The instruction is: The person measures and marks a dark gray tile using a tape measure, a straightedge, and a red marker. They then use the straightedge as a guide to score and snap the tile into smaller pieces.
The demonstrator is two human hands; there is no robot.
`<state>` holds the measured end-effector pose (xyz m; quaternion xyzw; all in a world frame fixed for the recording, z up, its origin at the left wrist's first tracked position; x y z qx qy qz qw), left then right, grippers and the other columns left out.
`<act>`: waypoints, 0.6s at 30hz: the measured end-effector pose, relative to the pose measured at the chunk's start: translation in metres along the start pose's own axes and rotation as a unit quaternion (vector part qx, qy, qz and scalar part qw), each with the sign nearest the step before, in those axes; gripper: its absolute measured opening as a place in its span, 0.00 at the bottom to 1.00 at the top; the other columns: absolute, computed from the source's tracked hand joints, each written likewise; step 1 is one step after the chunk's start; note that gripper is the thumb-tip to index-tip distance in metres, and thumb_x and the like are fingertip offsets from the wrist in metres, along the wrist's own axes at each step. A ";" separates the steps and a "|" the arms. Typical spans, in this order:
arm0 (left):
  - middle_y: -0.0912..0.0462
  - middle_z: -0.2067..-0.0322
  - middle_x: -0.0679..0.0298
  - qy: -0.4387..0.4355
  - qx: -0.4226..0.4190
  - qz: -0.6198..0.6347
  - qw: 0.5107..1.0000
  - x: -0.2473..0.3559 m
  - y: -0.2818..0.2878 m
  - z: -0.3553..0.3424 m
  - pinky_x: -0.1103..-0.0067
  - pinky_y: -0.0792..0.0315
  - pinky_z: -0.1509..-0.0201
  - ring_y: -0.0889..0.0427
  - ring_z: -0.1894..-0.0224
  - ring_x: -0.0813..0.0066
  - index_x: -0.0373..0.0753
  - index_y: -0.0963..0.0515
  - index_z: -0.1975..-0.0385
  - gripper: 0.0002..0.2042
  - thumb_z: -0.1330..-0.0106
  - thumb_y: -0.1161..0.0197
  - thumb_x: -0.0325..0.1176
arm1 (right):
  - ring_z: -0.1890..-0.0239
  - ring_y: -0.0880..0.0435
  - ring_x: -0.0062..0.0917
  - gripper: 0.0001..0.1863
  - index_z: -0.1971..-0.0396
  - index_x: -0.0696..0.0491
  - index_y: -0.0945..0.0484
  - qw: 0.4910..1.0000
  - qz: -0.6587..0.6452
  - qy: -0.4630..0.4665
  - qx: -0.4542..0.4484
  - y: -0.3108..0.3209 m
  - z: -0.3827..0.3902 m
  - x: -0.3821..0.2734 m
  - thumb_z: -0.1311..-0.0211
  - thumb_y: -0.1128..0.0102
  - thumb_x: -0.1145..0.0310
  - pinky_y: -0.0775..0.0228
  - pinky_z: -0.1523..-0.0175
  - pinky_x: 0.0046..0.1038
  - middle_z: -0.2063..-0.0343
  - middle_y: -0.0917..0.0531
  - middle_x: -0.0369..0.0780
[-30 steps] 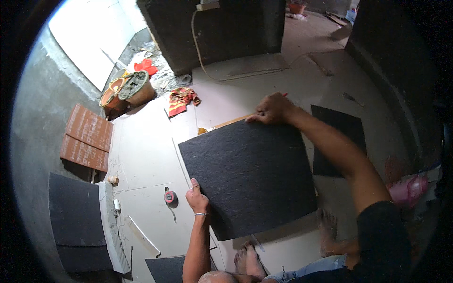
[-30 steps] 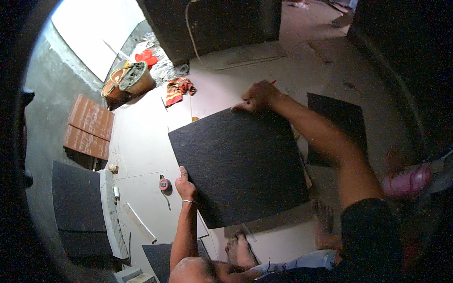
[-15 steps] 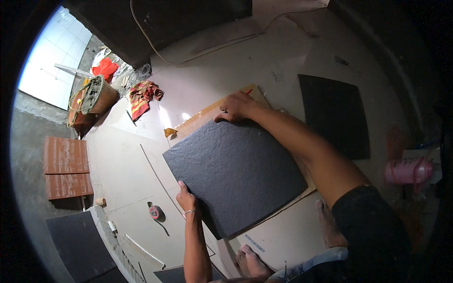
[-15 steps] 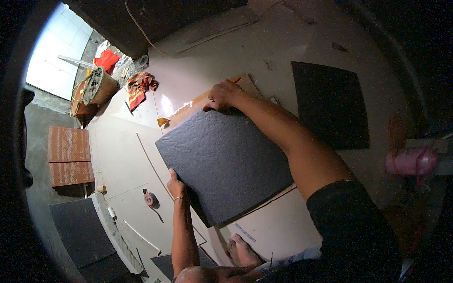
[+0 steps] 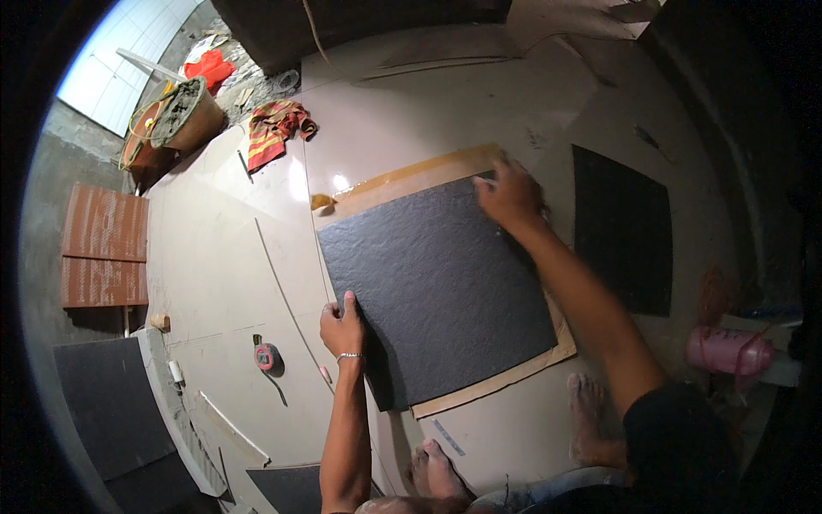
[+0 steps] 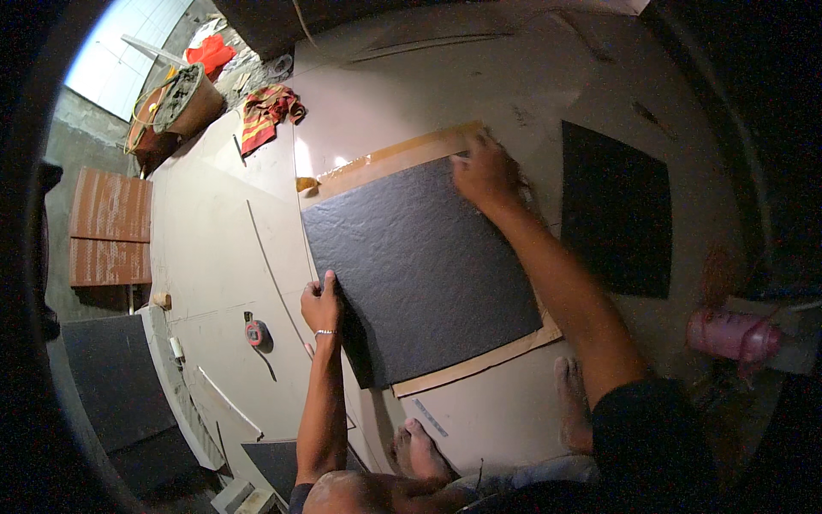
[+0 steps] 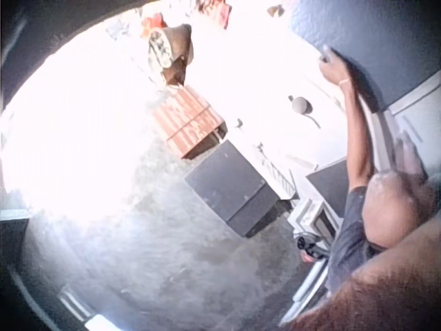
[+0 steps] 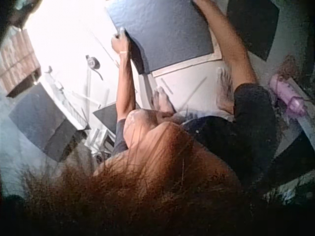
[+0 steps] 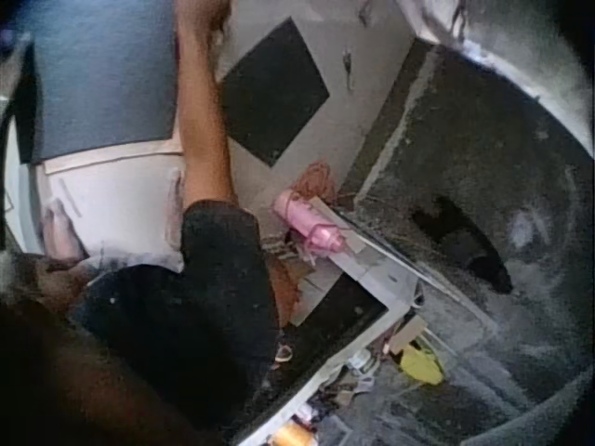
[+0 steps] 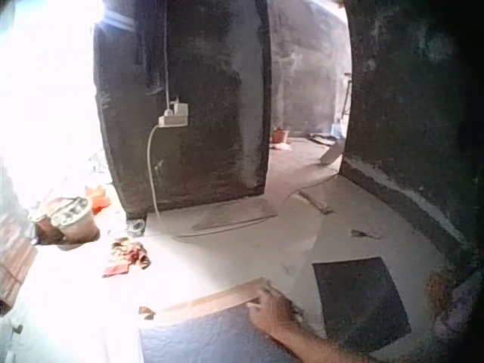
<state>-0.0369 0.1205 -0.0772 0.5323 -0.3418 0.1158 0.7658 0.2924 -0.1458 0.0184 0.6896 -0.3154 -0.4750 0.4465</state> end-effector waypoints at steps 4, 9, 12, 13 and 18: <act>0.11 0.61 0.42 -0.025 -0.026 -0.087 0.996 0.006 0.010 -0.004 0.61 0.22 0.48 0.12 0.56 0.45 0.27 0.14 0.60 0.29 0.35 0.30 0.56 | 0.46 0.16 0.50 0.35 0.45 0.65 0.20 0.966 0.063 -0.201 -0.147 0.024 0.091 0.051 0.32 0.37 0.45 0.24 0.40 0.47 0.51 0.15 0.55; 0.12 0.64 0.40 -0.009 -0.147 -0.097 0.984 0.011 0.011 -0.013 0.59 0.20 0.50 0.11 0.58 0.42 0.27 0.14 0.64 0.28 0.38 0.29 0.54 | 0.49 0.13 0.46 0.33 0.45 0.66 0.23 0.964 0.052 -0.202 -0.164 0.026 0.156 0.043 0.31 0.35 0.49 0.23 0.41 0.46 0.52 0.13 0.54; 0.13 0.74 0.41 -0.072 -0.110 -0.138 0.982 0.028 0.021 -0.011 0.63 0.20 0.59 0.11 0.68 0.45 0.24 0.15 0.72 0.25 0.41 0.28 0.48 | 0.45 0.15 0.46 0.36 0.44 0.66 0.22 0.958 0.048 -0.235 -0.157 0.019 0.161 0.038 0.34 0.32 0.45 0.24 0.39 0.44 0.51 0.14 0.54; 0.13 0.74 0.41 -0.074 -0.103 -0.158 0.979 0.031 0.024 -0.008 0.63 0.20 0.59 0.11 0.68 0.45 0.24 0.15 0.72 0.24 0.41 0.28 0.47 | 0.43 0.16 0.47 0.38 0.44 0.66 0.23 0.955 0.040 -0.257 -0.142 0.018 0.158 0.044 0.36 0.31 0.43 0.24 0.38 0.44 0.49 0.15 0.55; 0.13 0.70 0.38 -0.075 -0.137 -0.158 0.975 0.041 0.036 0.010 0.59 0.19 0.52 0.12 0.61 0.39 0.26 0.16 0.73 0.14 0.47 0.36 0.34 | 0.39 0.20 0.49 0.49 0.41 0.66 0.26 0.945 -0.060 -0.296 -0.123 0.003 0.160 0.086 0.47 0.23 0.37 0.26 0.36 0.44 0.43 0.20 0.57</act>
Point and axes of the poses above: each hand's wrist, its own z-axis away from the middle knuckle, its own y-axis out of the back of the hand, x = y × z, the point moved 7 cm from there along -z, towards the middle knuckle
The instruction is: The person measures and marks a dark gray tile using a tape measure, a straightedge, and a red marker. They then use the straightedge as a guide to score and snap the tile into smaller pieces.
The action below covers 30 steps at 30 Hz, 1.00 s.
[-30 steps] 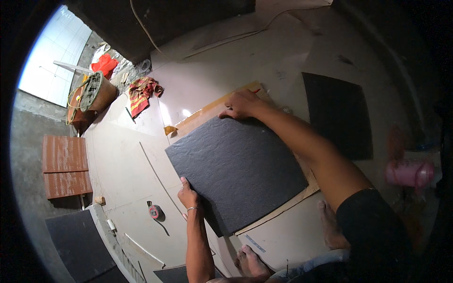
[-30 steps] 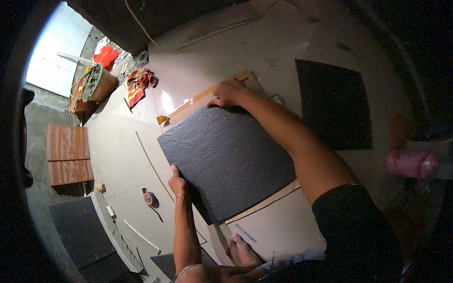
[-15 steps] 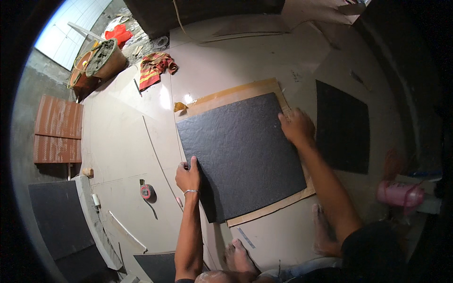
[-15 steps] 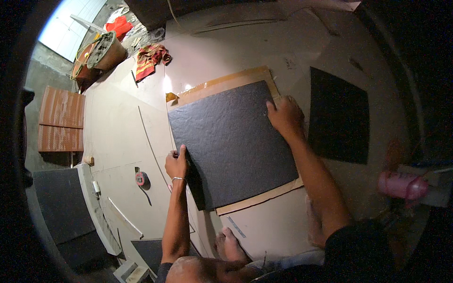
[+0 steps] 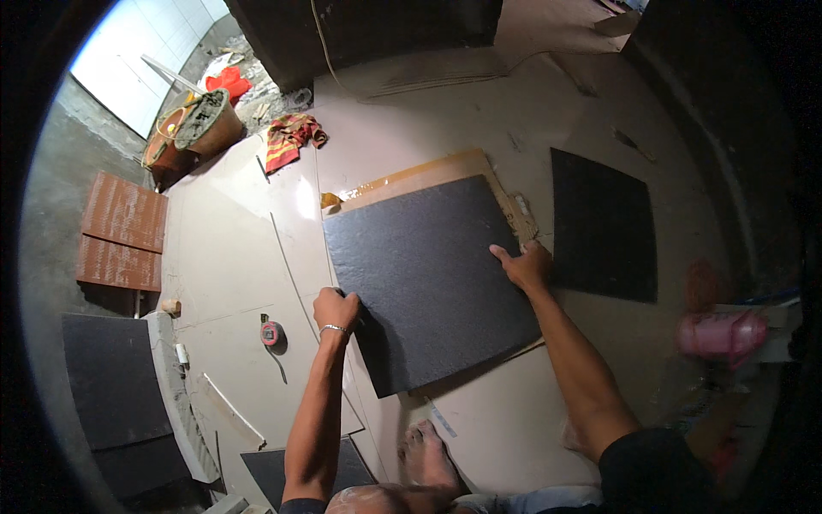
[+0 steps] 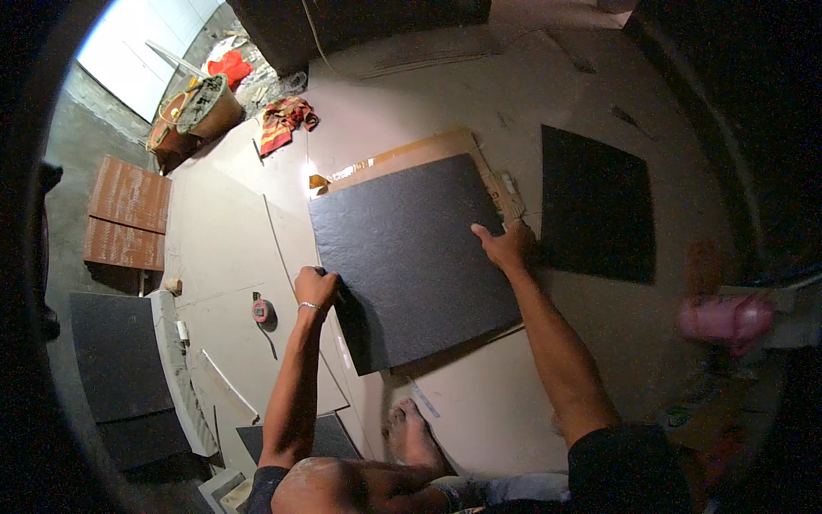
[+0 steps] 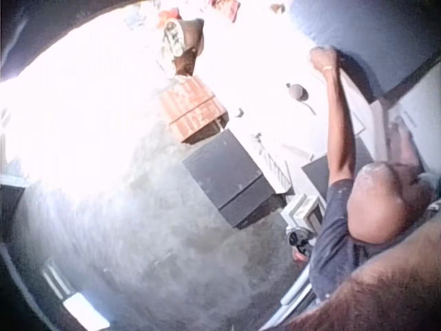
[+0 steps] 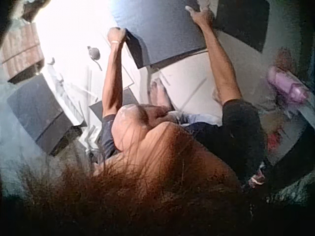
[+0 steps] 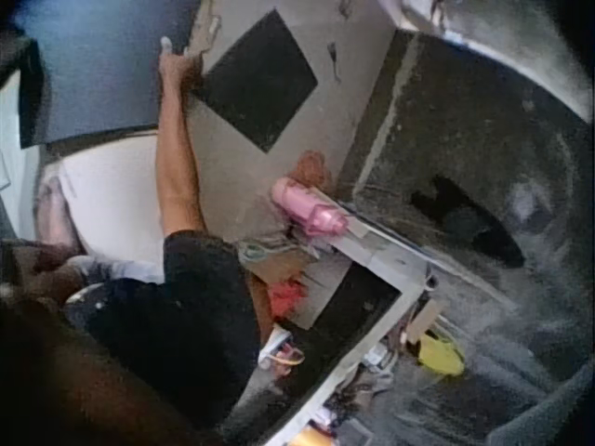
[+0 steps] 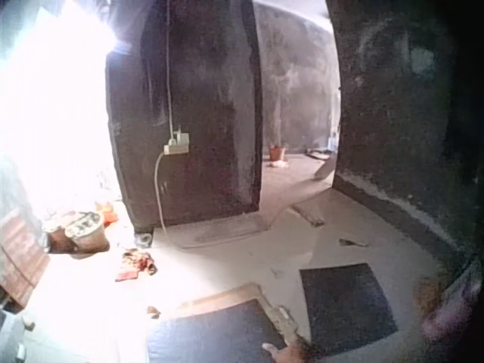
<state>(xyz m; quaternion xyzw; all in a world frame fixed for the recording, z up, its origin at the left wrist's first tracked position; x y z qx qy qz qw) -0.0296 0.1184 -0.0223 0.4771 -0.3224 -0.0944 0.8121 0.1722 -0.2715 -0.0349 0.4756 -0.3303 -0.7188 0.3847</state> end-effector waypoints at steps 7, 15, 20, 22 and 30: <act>0.14 0.68 0.36 -0.052 -0.050 -0.005 0.997 0.003 -0.029 0.009 0.58 0.18 0.51 0.12 0.60 0.39 0.25 0.18 0.75 0.14 0.47 0.31 0.35 | 0.40 0.20 0.46 0.49 0.41 0.65 0.28 0.999 -0.027 0.001 0.042 0.011 0.004 0.029 0.48 0.22 0.38 0.26 0.36 0.44 0.43 0.22 0.55; 0.13 0.66 0.40 -0.065 -0.037 -0.058 0.996 0.007 -0.046 0.005 0.61 0.17 0.52 0.12 0.60 0.42 0.28 0.16 0.70 0.17 0.47 0.27 0.38 | 0.37 0.21 0.48 0.52 0.38 0.65 0.29 1.000 0.002 0.006 0.026 0.001 -0.007 0.033 0.49 0.22 0.37 0.28 0.33 0.45 0.39 0.23 0.55; 0.11 0.67 0.45 -0.123 0.011 -0.080 0.989 0.025 -0.042 0.018 0.62 0.15 0.54 0.10 0.61 0.48 0.34 0.13 0.72 0.08 0.43 0.28 0.33 | 0.36 0.22 0.50 0.58 0.36 0.68 0.28 0.997 0.061 0.045 0.005 -0.004 -0.024 0.043 0.53 0.23 0.31 0.30 0.33 0.46 0.40 0.20 0.58; 0.11 0.65 0.44 -0.073 -0.019 -0.026 0.997 0.023 -0.041 0.020 0.64 0.16 0.51 0.10 0.58 0.48 0.34 0.12 0.71 0.06 0.42 0.31 0.30 | 0.37 0.21 0.50 0.60 0.34 0.68 0.30 0.995 0.070 0.070 0.016 -0.001 -0.029 0.046 0.51 0.24 0.31 0.30 0.33 0.44 0.40 0.20 0.59; 0.19 0.51 0.42 0.050 0.228 -0.027 0.972 -0.068 0.048 0.012 0.57 0.24 0.37 0.21 0.42 0.45 0.32 0.20 0.43 0.30 0.47 0.27 0.41 | 0.34 0.21 0.47 0.53 0.31 0.63 0.31 0.980 0.199 0.015 0.011 0.013 -0.022 0.021 0.45 0.24 0.38 0.26 0.34 0.46 0.36 0.22 0.55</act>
Point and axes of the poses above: each hand's wrist, its own z-axis away from the middle knuckle, its own y-axis out of the back of the hand, x = y × z, the point moved 7 cm from there along -z, towards the middle knuckle
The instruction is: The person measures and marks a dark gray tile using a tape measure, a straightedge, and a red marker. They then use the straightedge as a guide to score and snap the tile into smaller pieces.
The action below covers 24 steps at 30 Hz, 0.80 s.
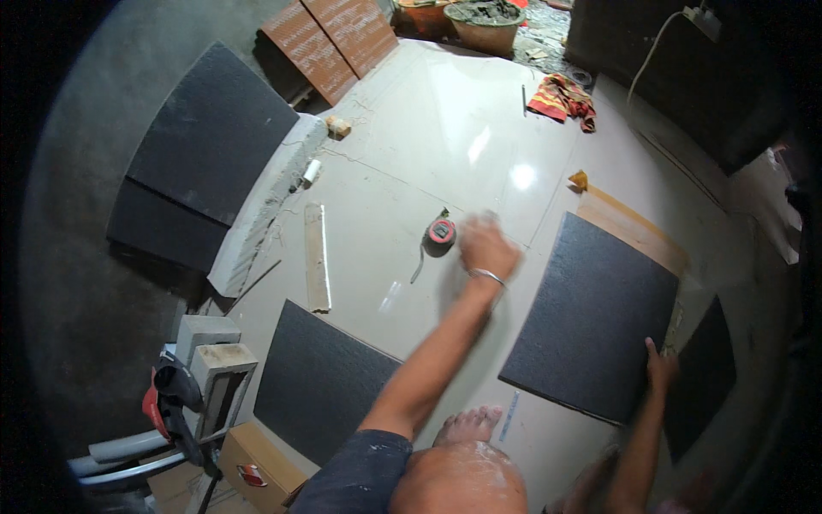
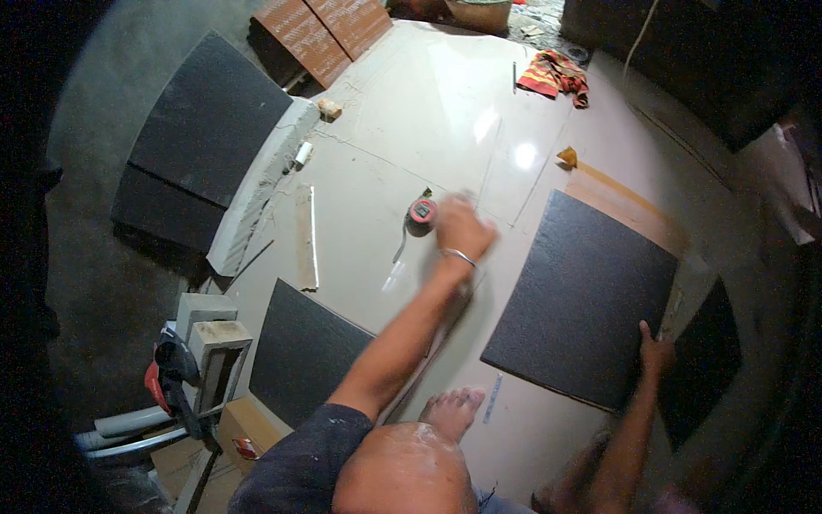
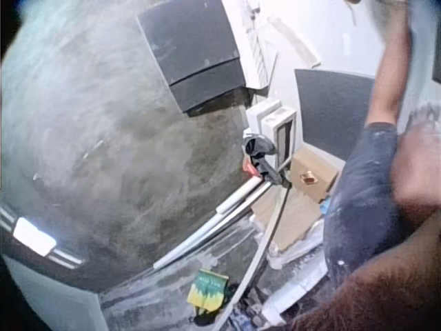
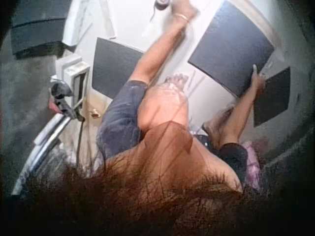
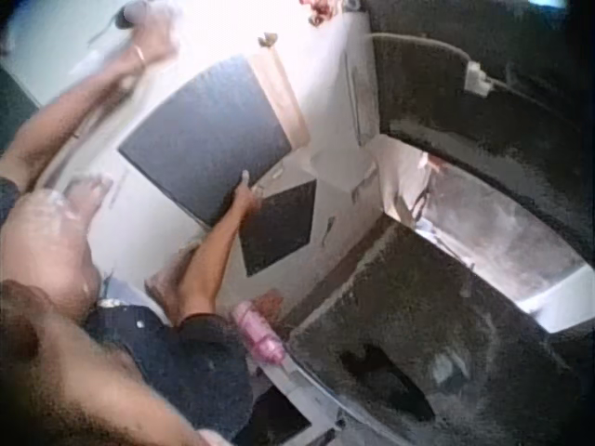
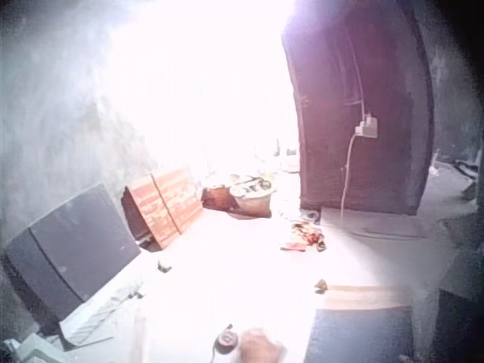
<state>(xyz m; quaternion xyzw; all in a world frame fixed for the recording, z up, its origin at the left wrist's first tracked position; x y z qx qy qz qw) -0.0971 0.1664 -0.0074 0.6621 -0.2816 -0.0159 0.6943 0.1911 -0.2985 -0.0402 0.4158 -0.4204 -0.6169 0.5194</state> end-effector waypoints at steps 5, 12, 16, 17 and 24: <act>0.18 0.46 0.51 0.066 -0.128 -0.046 0.988 -0.101 -0.001 -0.051 0.59 0.28 0.33 0.25 0.37 0.49 0.34 0.15 0.56 0.24 0.44 0.28 0.48 | 0.45 0.14 0.46 0.29 0.47 0.59 0.19 0.981 -0.078 0.122 0.126 0.019 0.047 -0.044 0.36 0.27 0.50 0.22 0.42 0.45 0.50 0.14 0.54; 0.14 0.65 0.46 -0.016 -0.242 0.242 0.940 -0.047 0.015 0.017 0.57 0.23 0.61 0.15 0.64 0.46 0.33 0.19 0.65 0.18 0.32 0.34 0.46 | 0.65 0.13 0.24 0.20 0.57 0.56 0.16 0.833 -0.458 0.283 -0.131 -0.021 0.177 -0.137 0.33 0.27 0.53 0.18 0.61 0.28 0.63 0.13 0.41; 0.16 0.68 0.50 -0.296 -0.318 0.252 0.865 0.063 0.006 0.123 0.63 0.24 0.61 0.16 0.66 0.52 0.34 0.22 0.60 0.11 0.27 0.43 0.36 | 0.62 0.16 0.20 0.16 0.53 0.60 0.15 0.690 -0.616 0.129 -0.357 -0.053 0.211 -0.149 0.28 0.33 0.62 0.20 0.57 0.23 0.62 0.13 0.40; 0.16 0.70 0.50 -0.199 -0.388 0.306 0.846 0.071 -0.005 0.141 0.65 0.25 0.60 0.15 0.68 0.54 0.33 0.22 0.61 0.12 0.28 0.43 0.38 | 0.64 0.16 0.19 0.14 0.55 0.60 0.15 0.712 -0.606 0.120 -0.335 -0.051 0.203 -0.134 0.29 0.33 0.63 0.21 0.58 0.22 0.64 0.13 0.39; 0.20 0.76 0.51 -0.191 -0.558 0.292 0.753 0.132 -0.036 0.227 0.67 0.26 0.62 0.17 0.70 0.61 0.32 0.22 0.63 0.19 0.30 0.37 0.46 | 0.70 0.20 0.16 0.07 0.63 0.56 0.14 0.779 -0.548 -0.005 -0.304 -0.042 0.185 -0.004 0.35 0.29 0.69 0.27 0.63 0.21 0.71 0.16 0.35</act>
Point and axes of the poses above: each hand's wrist, its own z-axis away from the middle knuckle, its own y-axis out of the back of the hand, x = y × z, the point moved 7 cm from there along -z, towards the middle knuckle
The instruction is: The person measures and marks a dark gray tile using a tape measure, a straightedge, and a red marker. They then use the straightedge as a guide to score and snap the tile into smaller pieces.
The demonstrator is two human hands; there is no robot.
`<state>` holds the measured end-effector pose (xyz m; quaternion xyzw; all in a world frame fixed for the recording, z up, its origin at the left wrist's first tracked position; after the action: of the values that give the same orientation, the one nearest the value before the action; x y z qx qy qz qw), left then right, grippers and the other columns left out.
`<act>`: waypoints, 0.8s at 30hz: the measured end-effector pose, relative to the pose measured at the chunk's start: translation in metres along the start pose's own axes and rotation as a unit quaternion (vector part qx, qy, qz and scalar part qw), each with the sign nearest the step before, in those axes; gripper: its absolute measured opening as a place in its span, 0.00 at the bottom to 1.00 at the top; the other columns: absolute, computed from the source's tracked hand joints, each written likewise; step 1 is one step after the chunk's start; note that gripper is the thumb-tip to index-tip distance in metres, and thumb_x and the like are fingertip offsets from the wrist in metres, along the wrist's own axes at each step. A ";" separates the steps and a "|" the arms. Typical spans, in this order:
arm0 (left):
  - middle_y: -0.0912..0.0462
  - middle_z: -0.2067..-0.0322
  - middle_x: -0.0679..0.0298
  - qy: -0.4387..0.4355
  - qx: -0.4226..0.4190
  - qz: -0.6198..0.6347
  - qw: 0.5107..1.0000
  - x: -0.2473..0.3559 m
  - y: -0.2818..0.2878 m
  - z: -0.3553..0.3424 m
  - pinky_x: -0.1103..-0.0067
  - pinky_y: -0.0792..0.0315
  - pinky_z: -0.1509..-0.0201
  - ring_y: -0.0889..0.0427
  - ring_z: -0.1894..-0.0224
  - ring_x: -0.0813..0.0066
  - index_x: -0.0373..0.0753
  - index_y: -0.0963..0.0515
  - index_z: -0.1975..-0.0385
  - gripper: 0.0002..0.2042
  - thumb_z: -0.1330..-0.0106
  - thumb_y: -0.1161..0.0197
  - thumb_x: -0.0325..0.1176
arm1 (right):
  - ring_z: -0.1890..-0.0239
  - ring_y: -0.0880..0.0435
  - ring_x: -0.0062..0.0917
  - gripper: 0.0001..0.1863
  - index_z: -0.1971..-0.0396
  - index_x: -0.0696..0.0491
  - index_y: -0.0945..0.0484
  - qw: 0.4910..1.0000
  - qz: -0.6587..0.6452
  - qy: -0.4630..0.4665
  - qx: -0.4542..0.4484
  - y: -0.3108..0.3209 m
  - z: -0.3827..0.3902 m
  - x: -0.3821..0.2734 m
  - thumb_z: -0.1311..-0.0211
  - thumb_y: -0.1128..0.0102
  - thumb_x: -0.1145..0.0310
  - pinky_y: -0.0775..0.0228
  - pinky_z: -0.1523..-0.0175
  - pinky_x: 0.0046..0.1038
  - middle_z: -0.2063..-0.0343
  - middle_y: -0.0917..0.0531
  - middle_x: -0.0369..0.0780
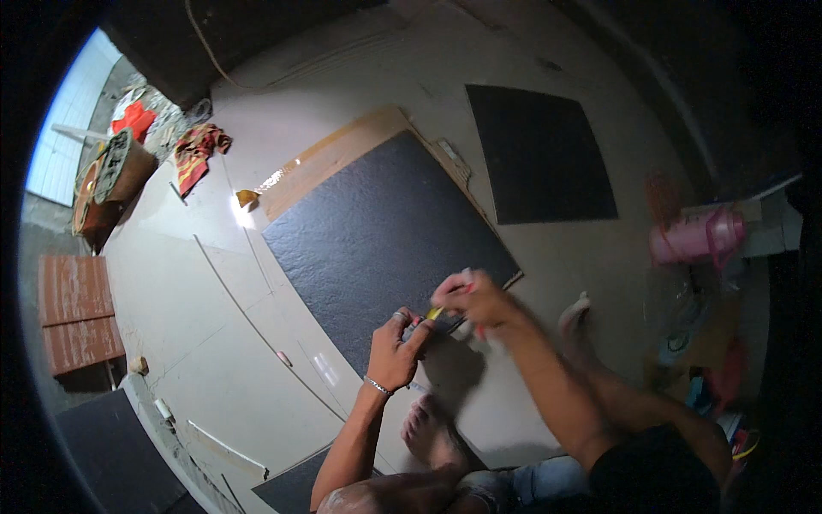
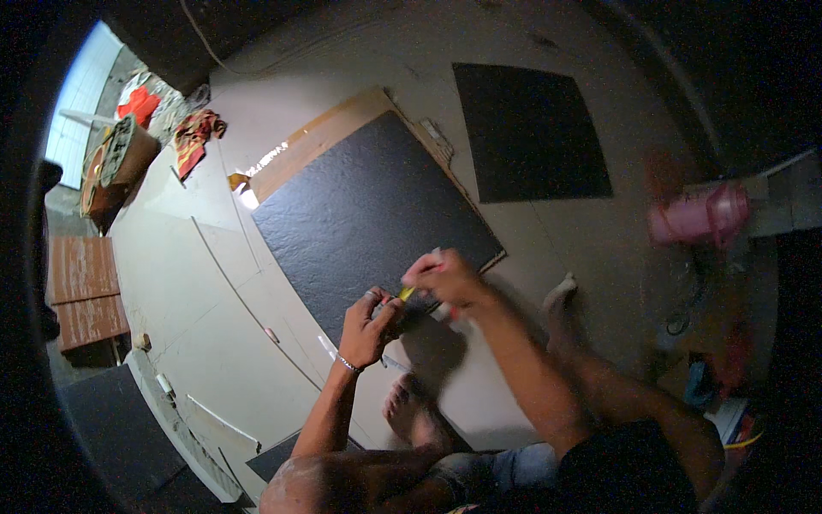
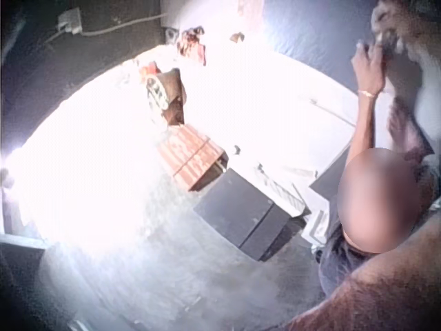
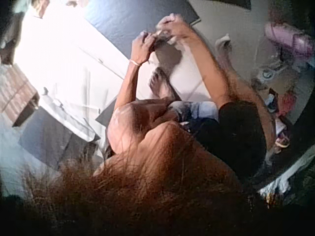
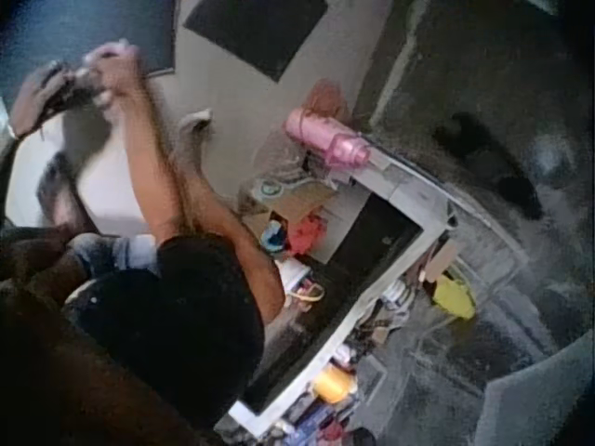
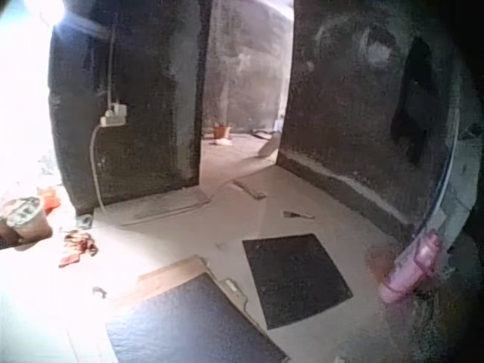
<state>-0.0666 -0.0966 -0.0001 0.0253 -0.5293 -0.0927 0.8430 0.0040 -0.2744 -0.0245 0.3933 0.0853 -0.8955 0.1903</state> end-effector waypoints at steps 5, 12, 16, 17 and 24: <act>0.16 0.73 0.45 0.030 -0.039 -0.161 0.986 -0.026 0.033 0.020 0.62 0.25 0.59 0.15 0.68 0.47 0.31 0.18 0.66 0.17 0.33 0.38 0.43 | 0.69 0.24 0.16 0.07 0.61 0.54 0.14 0.983 0.022 0.049 0.175 0.145 0.014 0.011 0.34 0.30 0.67 0.34 0.64 0.21 0.70 0.16 0.33; 0.22 0.80 0.61 0.191 -0.051 -0.137 0.971 -0.089 0.084 0.051 0.73 0.31 0.70 0.24 0.76 0.74 0.30 0.20 0.73 0.12 0.31 0.40 0.33 | 0.70 0.23 0.16 0.07 0.63 0.56 0.13 0.965 0.102 0.006 0.242 0.173 -0.017 0.045 0.36 0.28 0.69 0.31 0.64 0.24 0.72 0.16 0.33; 0.21 0.81 0.55 0.183 -0.017 -0.145 0.972 -0.093 0.078 0.053 0.69 0.29 0.67 0.22 0.76 0.65 0.30 0.19 0.75 0.14 0.34 0.39 0.37 | 0.65 0.16 0.23 0.08 0.62 0.56 0.12 0.934 0.143 0.015 0.326 0.162 -0.008 0.033 0.37 0.28 0.68 0.25 0.57 0.29 0.67 0.12 0.38; 0.20 0.81 0.52 0.197 -0.007 -0.150 0.969 -0.094 0.078 0.053 0.67 0.28 0.66 0.20 0.76 0.62 0.30 0.18 0.75 0.15 0.36 0.39 0.38 | 0.62 0.12 0.27 0.08 0.62 0.55 0.11 0.929 0.147 0.006 0.339 0.161 -0.005 0.030 0.37 0.27 0.68 0.22 0.54 0.31 0.64 0.10 0.40; 0.19 0.82 0.59 0.256 0.033 -0.162 0.952 -0.093 0.083 0.058 0.72 0.28 0.68 0.21 0.76 0.72 0.32 0.16 0.78 0.19 0.41 0.26 0.46 | 0.61 0.11 0.32 0.07 0.63 0.55 0.10 0.901 0.220 -0.013 0.374 0.156 -0.001 0.022 0.37 0.27 0.68 0.21 0.52 0.34 0.63 0.09 0.44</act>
<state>-0.1472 0.0054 -0.0452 0.1618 -0.2873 -0.2010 0.9224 0.0543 -0.4225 -0.0417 0.4322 -0.3470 -0.8019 0.2228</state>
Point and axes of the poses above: each hand's wrist, its own z-axis away from the middle knuckle, its own y-axis out of the back of the hand, x = y × z, the point moved 7 cm from there along -z, towards the middle knuckle
